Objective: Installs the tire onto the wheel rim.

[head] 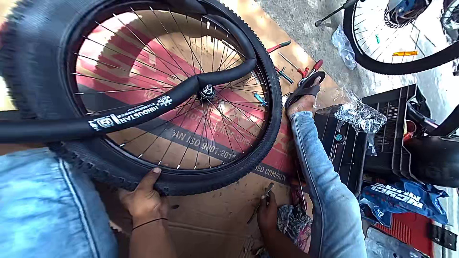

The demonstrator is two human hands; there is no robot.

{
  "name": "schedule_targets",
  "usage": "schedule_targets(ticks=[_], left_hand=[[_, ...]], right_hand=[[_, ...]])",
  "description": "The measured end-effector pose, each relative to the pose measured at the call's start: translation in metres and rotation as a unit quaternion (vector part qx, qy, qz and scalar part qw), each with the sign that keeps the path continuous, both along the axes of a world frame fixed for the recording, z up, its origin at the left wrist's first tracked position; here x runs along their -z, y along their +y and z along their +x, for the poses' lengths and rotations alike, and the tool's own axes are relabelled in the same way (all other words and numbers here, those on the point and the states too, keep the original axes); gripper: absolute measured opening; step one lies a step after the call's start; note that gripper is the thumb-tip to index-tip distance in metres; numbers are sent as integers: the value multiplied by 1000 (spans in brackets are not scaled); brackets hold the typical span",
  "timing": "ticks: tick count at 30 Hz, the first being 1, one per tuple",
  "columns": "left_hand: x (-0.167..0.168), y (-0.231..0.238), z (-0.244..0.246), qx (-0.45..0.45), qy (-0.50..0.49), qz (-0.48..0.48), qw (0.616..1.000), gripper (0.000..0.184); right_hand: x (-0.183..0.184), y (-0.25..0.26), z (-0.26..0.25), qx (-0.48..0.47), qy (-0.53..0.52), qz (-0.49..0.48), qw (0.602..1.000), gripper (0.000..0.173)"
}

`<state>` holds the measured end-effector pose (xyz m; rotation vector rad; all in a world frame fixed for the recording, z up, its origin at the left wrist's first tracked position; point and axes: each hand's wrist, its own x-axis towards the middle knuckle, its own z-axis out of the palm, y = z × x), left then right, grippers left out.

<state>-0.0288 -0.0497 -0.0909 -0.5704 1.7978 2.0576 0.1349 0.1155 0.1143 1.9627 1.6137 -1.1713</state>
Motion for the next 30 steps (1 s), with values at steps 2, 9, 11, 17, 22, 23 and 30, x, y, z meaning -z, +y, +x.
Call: schedule_targets(ticks=[2, 9, 11, 17, 22, 23, 30], left_hand=[[-1, 0, -4, -19, 16, -15, 1000, 55], [-30, 41, 45, -101, -155, -58, 981, 67], [-19, 48, 56, -131, -151, -9, 980, 62], [14, 37, 56, -129, -75, 1, 989, 61], [25, 8, 28, -49, -28, -75, 996, 75], [21, 5, 18, -35, -23, -90, 995, 78], [8, -11, -29, 11, 5, -145, 989, 85]], right_hand=[[138, -12, 90, -22, 248, 186, 951, 43], [110, 108, 39, -378, 215, 20, 900, 34], [105, 129, 8, -515, 180, 2, 838, 40], [142, 141, -24, -621, 137, -78, 768, 36], [179, 113, 6, -546, 177, -119, 810, 39], [174, 107, 5, -568, 154, -99, 803, 39], [132, 142, -60, -729, 47, -18, 683, 32]])
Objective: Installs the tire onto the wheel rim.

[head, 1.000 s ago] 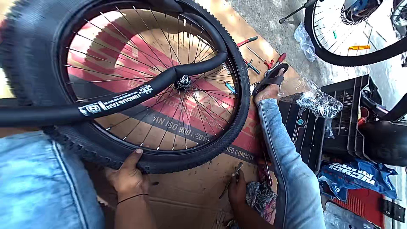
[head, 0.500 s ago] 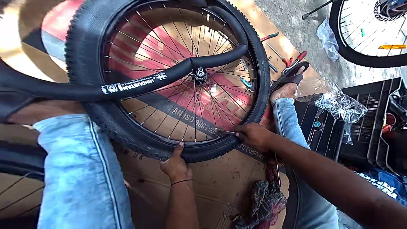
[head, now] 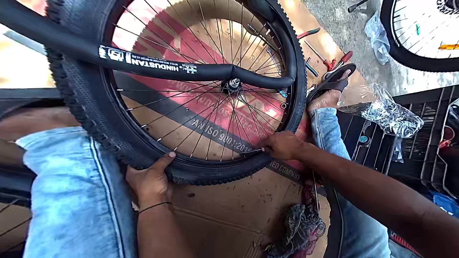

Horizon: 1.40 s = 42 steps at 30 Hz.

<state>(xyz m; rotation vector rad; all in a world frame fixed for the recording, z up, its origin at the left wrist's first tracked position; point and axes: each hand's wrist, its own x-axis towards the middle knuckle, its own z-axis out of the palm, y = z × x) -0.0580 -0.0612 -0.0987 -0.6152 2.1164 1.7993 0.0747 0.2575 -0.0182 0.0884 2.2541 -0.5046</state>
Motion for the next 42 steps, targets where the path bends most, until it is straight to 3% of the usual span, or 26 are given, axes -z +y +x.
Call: schedule_targets(ticks=[6, 14, 17, 19, 21, 23, 25, 27, 30, 36, 38, 42], left_hand=[[10, 0, 11, -17, -7, 19, 1000, 82], [11, 2, 15, -31, -9, 58, 998, 83], [15, 1, 13, -40, -8, 60, 997, 80], [17, 0, 16, -40, -6, 54, 998, 78], [17, 2, 17, -34, 2, 54, 998, 78], [15, 6, 19, -29, 9, 60, 998, 80], [10, 15, 20, -24, 19, 70, 997, 81], [11, 20, 23, -31, 25, 69, 997, 81], [16, 25, 34, -45, 28, 106, 993, 85], [28, 61, 127, -83, -114, 217, 966, 57], [35, 70, 142, -97, -116, 191, 970, 53], [22, 58, 112, -100, -6, 97, 990, 57]], right_hand=[[6, -1, -51, -172, -7, 36, 984, 24], [20, -25, -100, -299, -57, 57, 951, 26], [-5, -58, -74, -180, -132, 94, 970, 25], [-14, -77, -35, -12, -191, 86, 978, 22], [-7, -89, 4, 167, -221, 35, 960, 29], [12, -115, 42, 368, -211, -53, 904, 40], [35, -163, 71, 540, -142, -99, 823, 40], [60, -202, 86, 643, -63, -109, 756, 38], [71, -200, 91, 675, -46, -141, 723, 38], [30, -136, 87, 641, -216, -215, 705, 40], [22, -133, 83, 634, -246, -221, 700, 39], [4, -151, 72, 623, -241, -294, 683, 38]])
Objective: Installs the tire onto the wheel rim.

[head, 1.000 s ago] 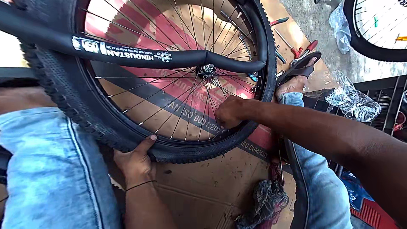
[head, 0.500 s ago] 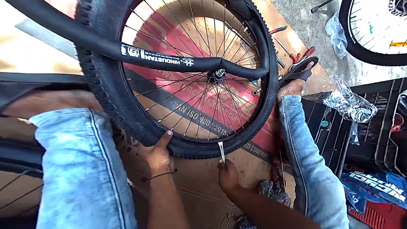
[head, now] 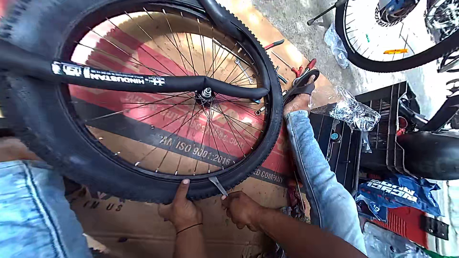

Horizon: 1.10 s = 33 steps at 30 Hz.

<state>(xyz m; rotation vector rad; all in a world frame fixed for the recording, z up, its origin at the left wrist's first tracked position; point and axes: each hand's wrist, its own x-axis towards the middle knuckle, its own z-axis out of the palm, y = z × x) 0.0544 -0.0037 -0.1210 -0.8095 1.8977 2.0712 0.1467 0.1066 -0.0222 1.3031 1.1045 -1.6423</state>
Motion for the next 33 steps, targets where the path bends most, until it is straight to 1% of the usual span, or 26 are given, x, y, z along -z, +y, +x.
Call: schedule_targets(ticks=[1, 3, 5, 7, 8, 10, 11, 13, 15, 16, 18, 21, 23, 27, 30, 33], left_hand=[[-10, -1, -16, -18, 21, -13, 1000, 57], [-36, -1, -44, -28, 32, -25, 999, 63], [-56, -2, -59, -2, -24, -16, 1000, 69], [-67, 1, -64, 2, -83, 20, 996, 62], [-70, 3, -66, -2, -98, 29, 995, 61], [-71, 5, -67, -20, -103, 27, 994, 63], [-67, 5, -67, -27, -97, 18, 995, 63], [-52, -3, -65, -17, -79, 16, 997, 62], [-28, -16, -66, 10, -62, 29, 998, 61], [-16, -23, -68, 21, -59, 34, 997, 61], [1, -35, -71, 38, -61, 31, 997, 64], [16, -42, -70, 53, -45, 27, 997, 70], [20, -44, -69, 65, -23, 36, 997, 72], [19, -43, -73, 69, -16, 38, 997, 72], [25, -46, -72, 65, -27, 35, 997, 74], [28, -44, -69, 58, -31, 40, 997, 77]], right_hand=[[-5, -8, -6, -19, 38, 11, 999, 39], [-17, -16, -22, -101, 134, 66, 984, 40], [-31, -19, -29, -181, 186, 129, 957, 36], [-45, -12, -24, -223, 198, 191, 935, 37], [-50, -4, -18, -244, 203, 225, 921, 35], [-52, 22, -3, -297, 220, 287, 884, 35], [-52, 39, 4, -335, 226, 316, 858, 36], [-55, 72, 10, -407, 212, 365, 810, 35], [-61, 104, 3, -462, 199, 409, 761, 33], [-64, 118, -5, -488, 194, 409, 746, 34], [-64, 141, -23, -541, 186, 382, 726, 31], [-48, 154, -52, -622, 188, 332, 684, 27], [-33, 152, -69, -654, 197, 301, 665, 24], [-8, 143, -107, -705, 179, 290, 622, 16], [0, 139, -131, -749, 161, 253, 591, 18], [6, 143, -150, -779, 167, 217, 563, 20]])
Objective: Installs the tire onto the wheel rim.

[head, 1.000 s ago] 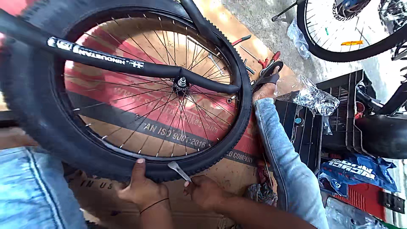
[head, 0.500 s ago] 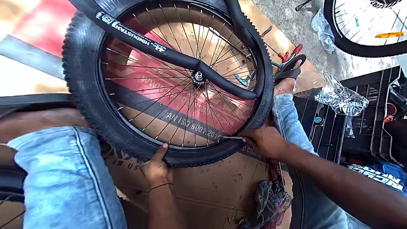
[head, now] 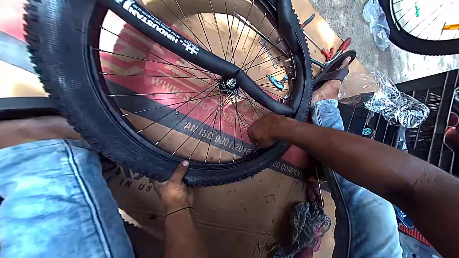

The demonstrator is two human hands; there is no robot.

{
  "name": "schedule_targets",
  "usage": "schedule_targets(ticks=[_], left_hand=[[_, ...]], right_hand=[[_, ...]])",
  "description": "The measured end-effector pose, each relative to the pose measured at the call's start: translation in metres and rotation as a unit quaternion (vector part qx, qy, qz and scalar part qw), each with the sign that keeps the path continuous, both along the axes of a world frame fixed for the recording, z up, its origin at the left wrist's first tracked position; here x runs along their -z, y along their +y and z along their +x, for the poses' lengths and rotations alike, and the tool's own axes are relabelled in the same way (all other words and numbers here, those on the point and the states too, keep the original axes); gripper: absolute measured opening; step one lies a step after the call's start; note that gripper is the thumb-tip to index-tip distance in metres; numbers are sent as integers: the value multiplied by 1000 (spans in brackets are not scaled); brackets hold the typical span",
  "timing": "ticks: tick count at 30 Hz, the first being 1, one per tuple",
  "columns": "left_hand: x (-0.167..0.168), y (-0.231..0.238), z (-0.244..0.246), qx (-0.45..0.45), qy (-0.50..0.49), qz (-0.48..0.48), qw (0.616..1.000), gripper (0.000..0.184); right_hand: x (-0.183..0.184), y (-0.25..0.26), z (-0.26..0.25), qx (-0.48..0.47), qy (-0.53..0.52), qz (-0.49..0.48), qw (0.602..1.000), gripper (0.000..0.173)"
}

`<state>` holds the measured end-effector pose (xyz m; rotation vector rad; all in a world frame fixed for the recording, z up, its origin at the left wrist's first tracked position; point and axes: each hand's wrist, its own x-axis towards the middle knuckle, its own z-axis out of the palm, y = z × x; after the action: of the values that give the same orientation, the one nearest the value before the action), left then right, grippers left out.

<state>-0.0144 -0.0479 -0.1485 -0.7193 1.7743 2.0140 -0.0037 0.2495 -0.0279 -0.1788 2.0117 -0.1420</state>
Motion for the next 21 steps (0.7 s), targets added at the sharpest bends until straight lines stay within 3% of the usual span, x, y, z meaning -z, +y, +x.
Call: schedule_targets(ticks=[10, 13, 17, 21], left_hand=[[0, 1, 0, -2, -7, 18, 1000, 74], [-3, 3, -1, -4, -13, 15, 1000, 73], [-4, 4, -2, 3, -9, 6, 1000, 72], [-3, 3, -2, 7, -7, 10, 1000, 72]], right_hand=[[31, -6, -32, 5, -99, -8, 995, 19], [45, -2, -28, 60, -124, -39, 990, 20], [12, -23, 1, 116, -70, 18, 991, 22], [-28, -53, 44, 274, -46, 79, 957, 23]])
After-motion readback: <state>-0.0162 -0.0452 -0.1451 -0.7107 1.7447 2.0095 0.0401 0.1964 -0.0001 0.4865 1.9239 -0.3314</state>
